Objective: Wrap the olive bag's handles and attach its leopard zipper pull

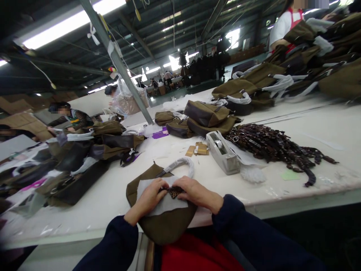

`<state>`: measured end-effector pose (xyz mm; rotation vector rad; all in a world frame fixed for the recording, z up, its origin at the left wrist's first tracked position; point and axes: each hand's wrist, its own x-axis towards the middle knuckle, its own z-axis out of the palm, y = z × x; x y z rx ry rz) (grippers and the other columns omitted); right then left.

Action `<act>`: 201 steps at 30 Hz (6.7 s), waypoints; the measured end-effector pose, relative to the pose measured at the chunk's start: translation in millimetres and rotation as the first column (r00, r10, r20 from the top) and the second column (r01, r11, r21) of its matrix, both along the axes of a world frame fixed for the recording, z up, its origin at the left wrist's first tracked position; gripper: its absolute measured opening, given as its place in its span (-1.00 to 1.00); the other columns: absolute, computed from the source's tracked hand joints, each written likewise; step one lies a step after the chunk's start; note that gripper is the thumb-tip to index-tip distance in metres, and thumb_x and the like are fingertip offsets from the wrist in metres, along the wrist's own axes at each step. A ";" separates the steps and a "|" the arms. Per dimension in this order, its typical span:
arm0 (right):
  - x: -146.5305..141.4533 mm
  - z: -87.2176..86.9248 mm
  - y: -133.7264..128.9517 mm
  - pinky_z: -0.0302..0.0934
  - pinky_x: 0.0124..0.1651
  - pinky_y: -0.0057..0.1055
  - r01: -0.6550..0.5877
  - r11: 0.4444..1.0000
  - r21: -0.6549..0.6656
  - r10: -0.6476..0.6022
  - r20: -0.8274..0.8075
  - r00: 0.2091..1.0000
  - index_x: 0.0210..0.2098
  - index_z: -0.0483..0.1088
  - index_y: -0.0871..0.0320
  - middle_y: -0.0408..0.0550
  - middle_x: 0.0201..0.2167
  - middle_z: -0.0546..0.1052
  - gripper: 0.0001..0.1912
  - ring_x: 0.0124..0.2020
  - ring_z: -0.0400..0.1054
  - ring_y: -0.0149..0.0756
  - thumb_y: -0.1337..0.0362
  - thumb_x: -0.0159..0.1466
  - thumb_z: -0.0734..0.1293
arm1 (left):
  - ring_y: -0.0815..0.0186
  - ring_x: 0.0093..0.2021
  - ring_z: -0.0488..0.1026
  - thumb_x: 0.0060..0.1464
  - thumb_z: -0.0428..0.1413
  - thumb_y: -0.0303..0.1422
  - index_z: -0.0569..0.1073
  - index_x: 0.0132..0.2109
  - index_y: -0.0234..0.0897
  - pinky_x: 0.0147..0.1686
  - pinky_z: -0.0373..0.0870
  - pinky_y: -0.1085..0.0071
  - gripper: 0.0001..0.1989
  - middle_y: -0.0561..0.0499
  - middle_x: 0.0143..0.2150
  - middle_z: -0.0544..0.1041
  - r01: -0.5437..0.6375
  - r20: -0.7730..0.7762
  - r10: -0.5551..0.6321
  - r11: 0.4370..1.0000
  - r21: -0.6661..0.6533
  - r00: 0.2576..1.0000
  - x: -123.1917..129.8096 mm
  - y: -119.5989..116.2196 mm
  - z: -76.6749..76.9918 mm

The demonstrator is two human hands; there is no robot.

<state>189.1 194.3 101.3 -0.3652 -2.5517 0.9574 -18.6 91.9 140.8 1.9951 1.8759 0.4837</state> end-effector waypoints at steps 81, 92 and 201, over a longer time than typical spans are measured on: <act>-5.4 -2.3 25.2 -0.04 -0.36 -0.47 0.264 0.963 -0.061 -0.235 0.296 0.926 -0.33 0.49 0.17 -0.14 -0.42 0.45 -0.87 -0.36 0.25 -0.36 0.23 0.23 0.38 | 0.10 -0.05 0.51 0.22 -0.04 -0.28 0.26 0.13 -0.25 -0.01 0.44 0.08 -0.64 -0.13 -0.07 0.52 -0.430 -0.010 0.430 0.903 0.007 0.903 -2.0 -58.2 -0.6; -13.3 13.6 29.9 -0.01 -0.41 -0.49 0.253 0.965 -0.072 -0.198 0.435 0.879 -0.33 0.54 0.15 -0.11 -0.44 0.53 -0.87 -0.39 0.31 -0.35 0.25 0.19 0.36 | 0.10 0.20 0.37 0.18 -0.07 -0.57 0.40 0.11 -0.23 0.20 0.34 0.09 -0.60 -0.15 0.21 0.43 0.097 -0.398 -0.074 0.994 0.039 0.914 56.7 -16.1 5.4; 7.7 -14.9 -53.6 0.25 0.05 -0.04 0.589 0.808 0.026 -0.587 -0.052 0.808 0.08 0.32 0.17 0.06 -0.05 0.46 -0.50 -0.01 0.26 -0.05 0.33 0.17 0.46 | 0.19 -0.14 0.41 0.27 -0.10 -0.39 0.31 -0.21 -0.19 -0.09 0.33 0.23 -0.88 -0.03 -0.21 0.45 -0.223 0.184 0.188 0.955 0.196 0.965 48.3 -2.6 -40.0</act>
